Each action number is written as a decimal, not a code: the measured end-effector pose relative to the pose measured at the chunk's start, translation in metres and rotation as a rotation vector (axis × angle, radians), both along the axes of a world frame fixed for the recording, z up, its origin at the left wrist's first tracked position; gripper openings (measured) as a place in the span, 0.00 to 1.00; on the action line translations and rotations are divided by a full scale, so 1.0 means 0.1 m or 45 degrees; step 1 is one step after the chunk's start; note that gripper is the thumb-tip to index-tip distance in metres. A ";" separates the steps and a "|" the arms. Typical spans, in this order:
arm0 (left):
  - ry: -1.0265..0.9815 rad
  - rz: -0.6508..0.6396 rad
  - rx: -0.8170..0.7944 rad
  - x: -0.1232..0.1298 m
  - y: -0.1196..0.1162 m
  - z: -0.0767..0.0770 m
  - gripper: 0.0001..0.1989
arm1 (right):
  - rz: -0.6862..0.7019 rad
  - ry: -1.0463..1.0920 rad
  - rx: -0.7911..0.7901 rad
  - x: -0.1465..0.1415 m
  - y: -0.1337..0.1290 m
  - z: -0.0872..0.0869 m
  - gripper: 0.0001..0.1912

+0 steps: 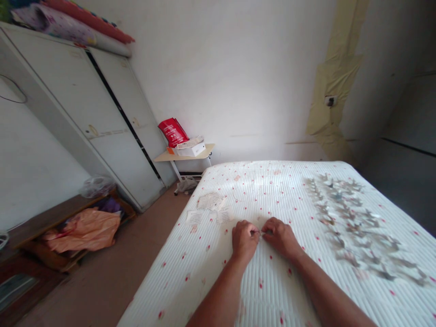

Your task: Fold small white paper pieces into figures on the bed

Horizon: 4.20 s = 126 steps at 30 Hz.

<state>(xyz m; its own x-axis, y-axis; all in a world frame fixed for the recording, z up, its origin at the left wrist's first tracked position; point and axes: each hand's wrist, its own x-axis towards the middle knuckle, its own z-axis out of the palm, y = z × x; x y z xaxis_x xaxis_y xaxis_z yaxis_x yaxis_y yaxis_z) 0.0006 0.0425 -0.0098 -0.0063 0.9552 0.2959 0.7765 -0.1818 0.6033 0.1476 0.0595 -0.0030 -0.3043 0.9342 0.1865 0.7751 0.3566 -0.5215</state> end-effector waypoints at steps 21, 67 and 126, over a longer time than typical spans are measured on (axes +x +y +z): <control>0.403 -0.261 0.252 -0.04 -0.01 0.00 0.06 | 0.136 -0.019 0.190 0.00 0.00 -0.04 0.10; 0.149 -0.282 0.087 -0.14 -0.05 -0.04 0.08 | 0.091 -0.311 0.073 -0.10 -0.04 0.04 0.10; 0.580 -0.411 0.192 -0.15 -0.26 -0.03 0.08 | -0.083 -0.091 -0.027 -0.10 0.03 0.00 0.03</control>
